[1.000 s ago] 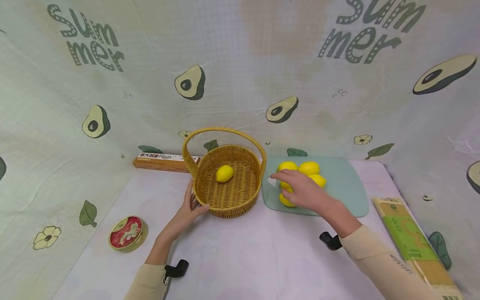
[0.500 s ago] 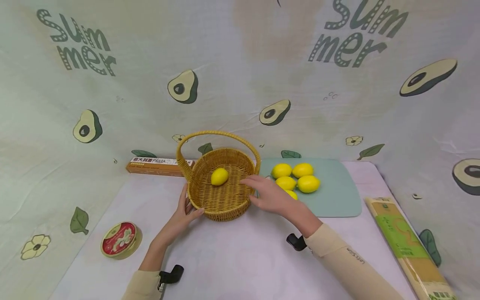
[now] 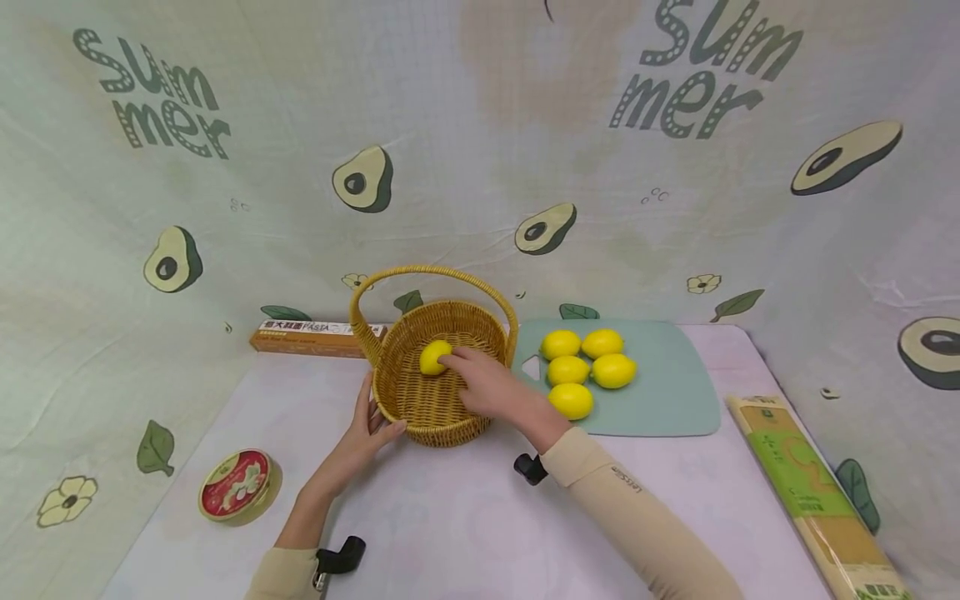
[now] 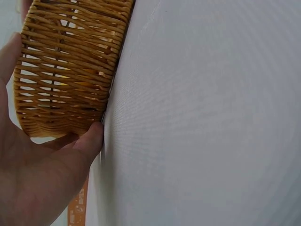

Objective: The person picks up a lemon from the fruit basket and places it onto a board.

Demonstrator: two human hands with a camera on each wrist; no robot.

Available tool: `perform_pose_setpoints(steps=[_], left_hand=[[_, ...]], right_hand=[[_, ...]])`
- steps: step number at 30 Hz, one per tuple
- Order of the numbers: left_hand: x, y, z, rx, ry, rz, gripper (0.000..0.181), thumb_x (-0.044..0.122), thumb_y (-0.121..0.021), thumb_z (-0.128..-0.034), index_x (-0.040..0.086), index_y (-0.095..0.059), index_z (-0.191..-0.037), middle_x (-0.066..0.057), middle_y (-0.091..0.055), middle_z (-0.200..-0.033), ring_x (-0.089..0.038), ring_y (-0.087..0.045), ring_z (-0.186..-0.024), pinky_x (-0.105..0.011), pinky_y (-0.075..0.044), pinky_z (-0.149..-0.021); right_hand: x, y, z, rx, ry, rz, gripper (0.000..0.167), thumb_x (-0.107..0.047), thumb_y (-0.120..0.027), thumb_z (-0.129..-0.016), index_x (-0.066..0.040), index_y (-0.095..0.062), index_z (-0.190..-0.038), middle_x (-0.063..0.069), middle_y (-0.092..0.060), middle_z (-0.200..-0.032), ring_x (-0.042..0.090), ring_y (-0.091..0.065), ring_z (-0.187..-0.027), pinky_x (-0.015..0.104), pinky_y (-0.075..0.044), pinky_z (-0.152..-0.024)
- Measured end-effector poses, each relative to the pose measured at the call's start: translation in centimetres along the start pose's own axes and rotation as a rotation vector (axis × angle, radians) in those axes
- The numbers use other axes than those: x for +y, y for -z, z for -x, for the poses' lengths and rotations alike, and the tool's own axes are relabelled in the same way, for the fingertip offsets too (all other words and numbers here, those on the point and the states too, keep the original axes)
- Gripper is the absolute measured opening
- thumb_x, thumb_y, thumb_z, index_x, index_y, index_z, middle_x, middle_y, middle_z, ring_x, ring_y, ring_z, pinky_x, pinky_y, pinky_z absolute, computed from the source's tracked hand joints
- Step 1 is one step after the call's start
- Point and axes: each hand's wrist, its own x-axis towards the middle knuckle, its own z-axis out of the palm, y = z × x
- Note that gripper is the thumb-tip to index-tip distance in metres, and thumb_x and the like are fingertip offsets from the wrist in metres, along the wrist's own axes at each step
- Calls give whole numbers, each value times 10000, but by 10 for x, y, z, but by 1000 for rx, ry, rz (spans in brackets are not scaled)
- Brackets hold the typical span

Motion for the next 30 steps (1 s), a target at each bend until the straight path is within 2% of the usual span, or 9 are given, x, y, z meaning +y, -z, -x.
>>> perform_pose_setpoints(steps=[4,9,13,19,22,27,30], left_hand=[[1,0,1,0,0,-7,1053,373,-723,-910,591,138,-1476,-66,-37,-1681,-402,-171,-1525,-571,-263,-1203],[1,0,2,3,0,-15,1067,383,-733,-900,591,140,-1477,-60,-47,-1680,-387,-194,-1523,-559,-303,-1187],[1,0,2,0,-8,-9,1068,388,-735,-897,587,138,-1480,-61,-54,-1679,-376,-207,-1522,-555,-316,-1182],[1,-2,2,-5,-12,-13,1064,416,-728,-896,579,144,-1483,-64,-41,-1680,-383,-201,-1521,-544,-318,-1186],[1,-3,3,-2,-10,-20,1068,426,-729,-893,574,148,-1485,-69,-50,-1679,-381,-208,-1519,-540,-326,-1183],[1,-2,4,-1,-12,-19,1069,436,-729,-890,572,148,-1486,-83,-65,-1677,-386,-219,-1515,-534,-335,-1178],[3,-1,3,-3,-12,-26,1065,441,-727,-891,577,148,-1483,-82,-68,-1677,-383,-227,-1513,-533,-349,-1171]], right_hand=[[-2,-5,-14,-32,-40,3,612,4,-609,-920,-154,-459,-1492,164,-352,-1585,335,-352,-1469,487,-359,-1187],[-2,-10,-28,-82,-38,42,752,37,-617,-875,-219,-382,-1541,138,-251,-1637,340,-286,-1501,487,-333,-1202],[-1,-13,-36,-105,-24,93,766,35,-617,-870,-238,-379,-1545,119,-239,-1646,352,-271,-1506,498,-312,-1211],[2,-18,-45,-86,8,188,668,38,-581,-884,-199,-466,-1498,124,-325,-1611,331,-326,-1485,467,-299,-1224],[0,-20,-49,-64,22,223,634,46,-564,-891,-188,-497,-1477,115,-399,-1563,323,-404,-1437,453,-347,-1199],[-3,-22,-51,-37,54,263,552,41,-584,-901,-160,-571,-1415,90,-513,-1423,279,-533,-1289,422,-487,-1073],[-4,-24,-50,-35,55,281,518,18,-613,-895,-175,-606,-1377,59,-545,-1348,250,-569,-1215,409,-528,-1007]])
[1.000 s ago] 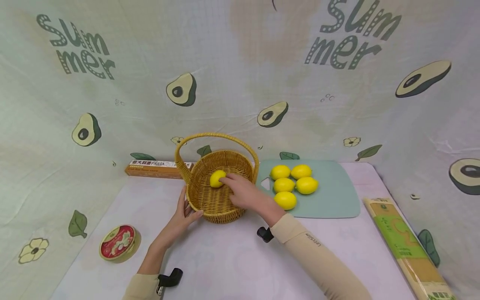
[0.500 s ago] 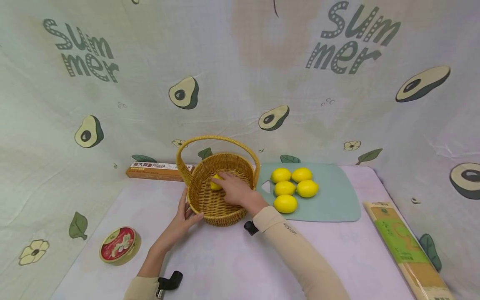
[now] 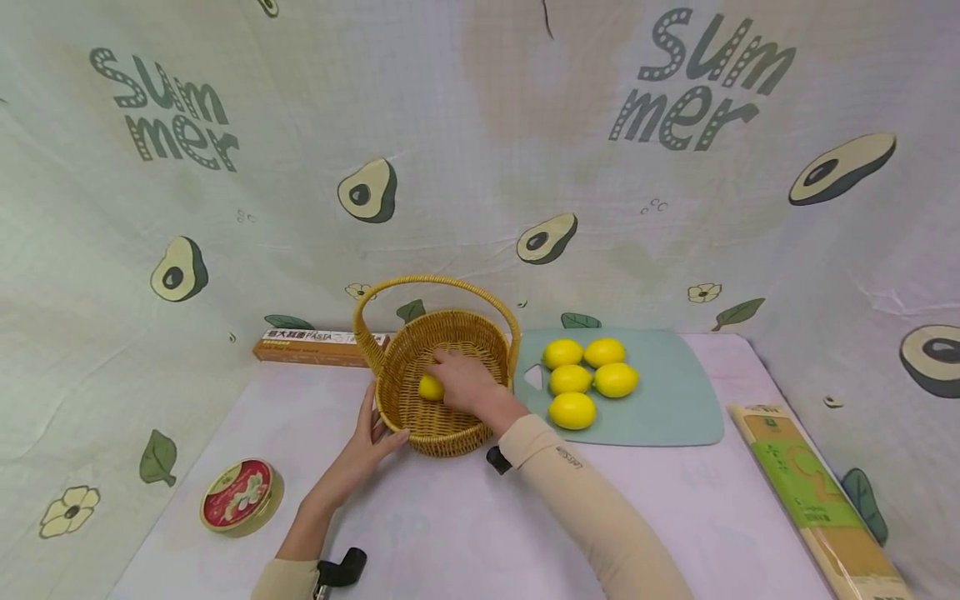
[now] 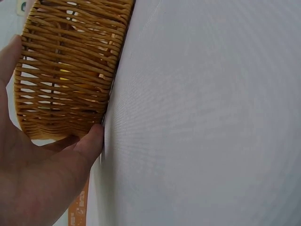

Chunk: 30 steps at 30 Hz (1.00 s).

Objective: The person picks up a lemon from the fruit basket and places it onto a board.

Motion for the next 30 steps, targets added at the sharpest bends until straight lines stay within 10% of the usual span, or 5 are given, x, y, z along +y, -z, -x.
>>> perform_pose_setpoints(steps=[30], left_hand=[[0,1,1,5,5,-15,1046,439,-715,-902,588,146,-1477,-66,-44,-1681,-378,-223,-1515,-554,-346,-1167]], right_hand=[[2,9,31,-103,26,-148,486,25,-628,-855,-129,-644,-1316,45,-658,-1246,180,-611,-1054,359,-533,-918]])
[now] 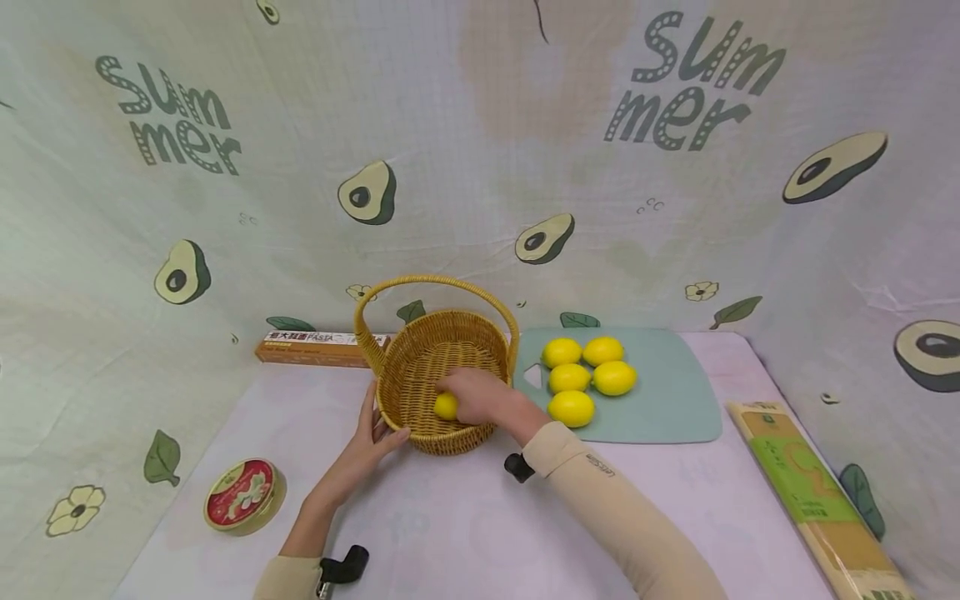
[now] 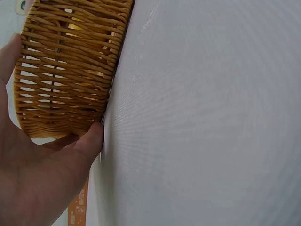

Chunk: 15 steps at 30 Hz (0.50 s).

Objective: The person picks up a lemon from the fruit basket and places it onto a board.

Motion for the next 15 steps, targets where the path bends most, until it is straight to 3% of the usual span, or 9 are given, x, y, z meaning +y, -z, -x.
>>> perform_pose_setpoints(steps=[6,15], left_hand=[[1,1,0,11,-4,8,1033,385,-707,-920,579,135,-1486,-53,-45,-1682,-379,-222,-1515,-564,-343,-1165],[0,-1,0,-3,-12,16,1060,393,-719,-909,553,149,-1497,-78,-37,-1680,-389,-199,-1520,-561,-301,-1189]], right_hand=[[1,3,10,49,24,7,431,-21,-682,-836,-141,-693,-1250,12,-677,-1145,149,-592,-929,340,-532,-847],[2,18,32,95,45,37,536,6,-643,-788,-117,-663,-1309,71,-656,-1272,210,-635,-1063,365,-560,-870]])
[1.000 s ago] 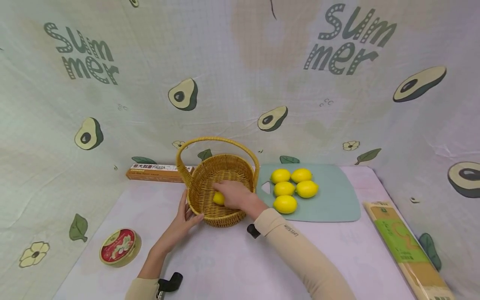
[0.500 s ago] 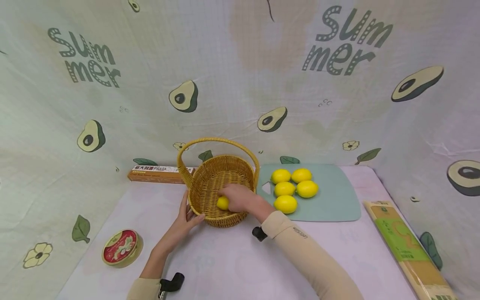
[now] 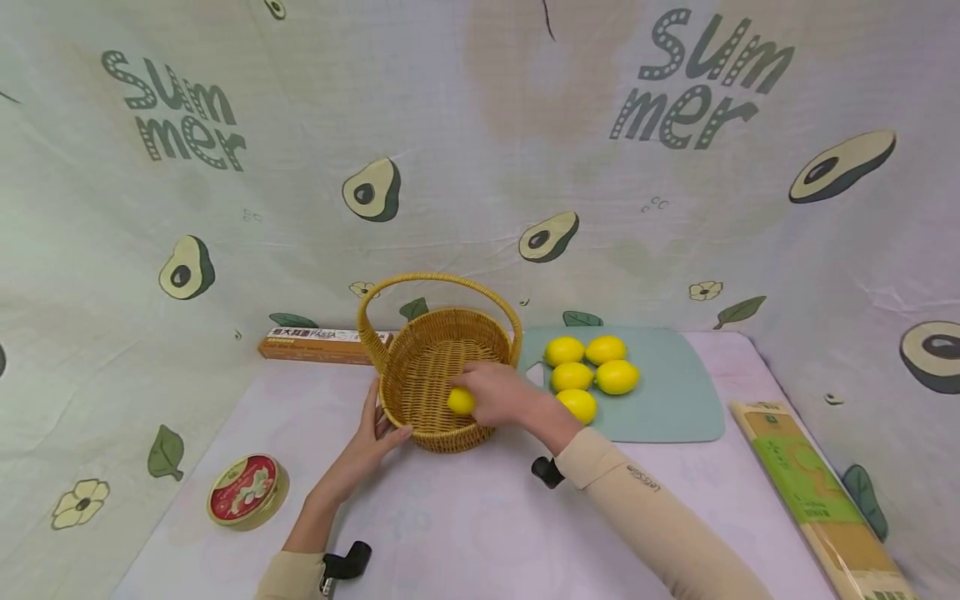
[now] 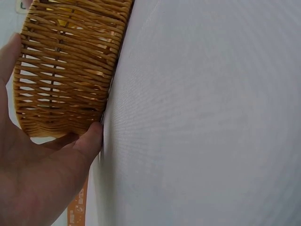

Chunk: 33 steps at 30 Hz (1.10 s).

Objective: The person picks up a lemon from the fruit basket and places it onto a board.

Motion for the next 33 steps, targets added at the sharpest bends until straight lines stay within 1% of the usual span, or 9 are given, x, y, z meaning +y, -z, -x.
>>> perform_pose_setpoints(steps=[6,10,16,18,21,23,26,30,33], left_hand=[[1,0,-1,6,5,-6,1075,433,-736,-884,570,142,-1488,-63,-56,-1679,-373,-219,-1518,-556,-308,-1187],[2,1,-1,1,2,-8,1065,429,-725,-895,569,149,-1486,-63,-43,-1679,-376,-202,-1522,-561,-312,-1184],[1,2,0,9,3,-5,1057,407,-723,-902,581,143,-1482,-59,-31,-1680,-381,-203,-1521,-567,-327,-1172],[0,2,0,11,2,-5,1056,405,-725,-902,582,139,-1483,-54,-37,-1680,-381,-207,-1519,-572,-321,-1174],[-1,3,-1,9,1,-11,1049,405,-717,-908,581,143,-1482,-48,-45,-1680,-384,-210,-1518,-580,-314,-1176],[-1,3,-1,4,-2,-12,1043,407,-711,-912,579,145,-1482,-47,-42,-1680,-386,-202,-1520,-586,-305,-1179],[0,4,0,3,2,-9,1043,408,-711,-912,581,147,-1480,-46,-37,-1680,-384,-193,-1524,-585,-299,-1182],[3,4,1,11,8,-5,1053,395,-720,-908,585,145,-1478,-51,-34,-1680,-381,-189,-1525,-580,-300,-1183],[4,4,0,9,8,-5,1055,387,-717,-911,583,151,-1478,-63,-33,-1680,-383,-184,-1526,-578,-294,-1186]], right_hand=[[-1,14,14,39,55,58,538,3,-629,-769,-122,-672,-1291,41,-656,-1225,180,-627,-1035,339,-561,-850],[-3,23,24,64,77,101,540,-3,-629,-754,-134,-679,-1275,29,-649,-1210,176,-620,-1017,330,-565,-819],[1,29,40,99,128,132,547,3,-637,-768,-130,-660,-1298,62,-639,-1273,223,-635,-1106,367,-575,-900],[4,33,48,106,136,142,530,-9,-659,-781,-131,-658,-1296,57,-640,-1259,218,-634,-1095,363,-573,-898],[11,39,60,120,126,150,491,-49,-701,-792,-145,-671,-1273,24,-649,-1222,186,-631,-1063,336,-572,-883],[18,45,69,136,120,156,479,-47,-716,-782,-151,-682,-1248,3,-655,-1189,170,-624,-1036,327,-570,-860],[29,54,80,158,94,161,478,-35,-727,-766,-166,-693,-1224,-20,-665,-1174,165,-620,-1041,333,-569,-863],[45,65,94,165,42,152,488,-14,-729,-758,-145,-691,-1226,-3,-671,-1199,201,-615,-1079,381,-563,-901],[55,72,104,155,-19,136,491,-10,-744,-768,-124,-681,-1241,17,-672,-1215,232,-614,-1093,428,-558,-921]])
